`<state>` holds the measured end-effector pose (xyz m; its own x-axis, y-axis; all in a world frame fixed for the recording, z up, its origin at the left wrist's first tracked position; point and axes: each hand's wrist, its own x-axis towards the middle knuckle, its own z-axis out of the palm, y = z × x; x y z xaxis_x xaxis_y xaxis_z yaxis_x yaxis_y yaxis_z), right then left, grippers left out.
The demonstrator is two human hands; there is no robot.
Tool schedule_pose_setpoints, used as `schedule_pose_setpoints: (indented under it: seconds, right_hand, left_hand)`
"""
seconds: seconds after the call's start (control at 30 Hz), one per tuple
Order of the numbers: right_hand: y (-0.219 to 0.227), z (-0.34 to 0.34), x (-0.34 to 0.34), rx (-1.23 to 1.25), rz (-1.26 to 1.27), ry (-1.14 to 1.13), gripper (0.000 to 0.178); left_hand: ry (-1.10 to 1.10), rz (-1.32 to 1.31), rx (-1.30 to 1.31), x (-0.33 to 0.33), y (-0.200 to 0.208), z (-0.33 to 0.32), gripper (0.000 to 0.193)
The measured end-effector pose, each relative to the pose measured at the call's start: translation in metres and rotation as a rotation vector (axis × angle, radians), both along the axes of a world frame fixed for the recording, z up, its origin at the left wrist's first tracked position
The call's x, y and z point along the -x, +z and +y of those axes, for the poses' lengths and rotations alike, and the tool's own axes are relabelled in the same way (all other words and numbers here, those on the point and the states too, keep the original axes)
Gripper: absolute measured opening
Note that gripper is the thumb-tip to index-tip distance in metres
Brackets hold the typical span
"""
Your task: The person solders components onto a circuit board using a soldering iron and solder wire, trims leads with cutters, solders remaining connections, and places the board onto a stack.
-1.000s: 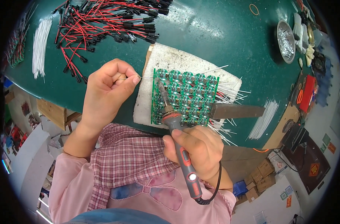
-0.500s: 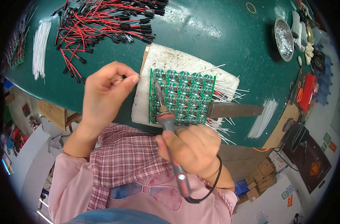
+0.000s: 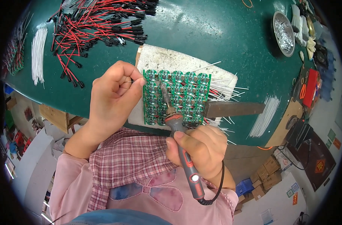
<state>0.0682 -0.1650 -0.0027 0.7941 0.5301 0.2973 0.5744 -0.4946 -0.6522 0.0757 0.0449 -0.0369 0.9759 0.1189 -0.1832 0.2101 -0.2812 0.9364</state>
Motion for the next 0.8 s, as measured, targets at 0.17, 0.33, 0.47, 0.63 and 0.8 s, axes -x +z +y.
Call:
schedule_pose_setpoints:
  seconds: [0.17, 0.33, 0.47, 0.63, 0.8]
  right_hand:
    - [-0.001, 0.0, -0.001, -0.012, 0.014, 0.019, 0.033]
    - [-0.002, 0.003, -0.002, -0.037, -0.003, 0.017, 0.027]
    - [-0.003, 0.001, 0.002, -0.015, 0.012, -0.001, 0.032]
    - [-0.003, 0.001, 0.001, 0.053, -0.052, 0.06, 0.031]
    - [0.005, -0.015, 0.004, -0.073, 0.016, -0.086, 0.03]
  left_hand:
    - [0.037, 0.033, 0.078, 0.001, 0.001, -0.003, 0.007]
    - [0.059, 0.0, 0.099, 0.0, -0.005, 0.0, 0.011]
    - [0.037, 0.028, 0.068, -0.001, -0.003, -0.002, 0.011]
    - [0.027, 0.027, 0.019, 0.001, -0.004, -0.002, 0.008]
    - [0.07, 0.002, 0.034, -0.002, 0.005, 0.006, 0.008]
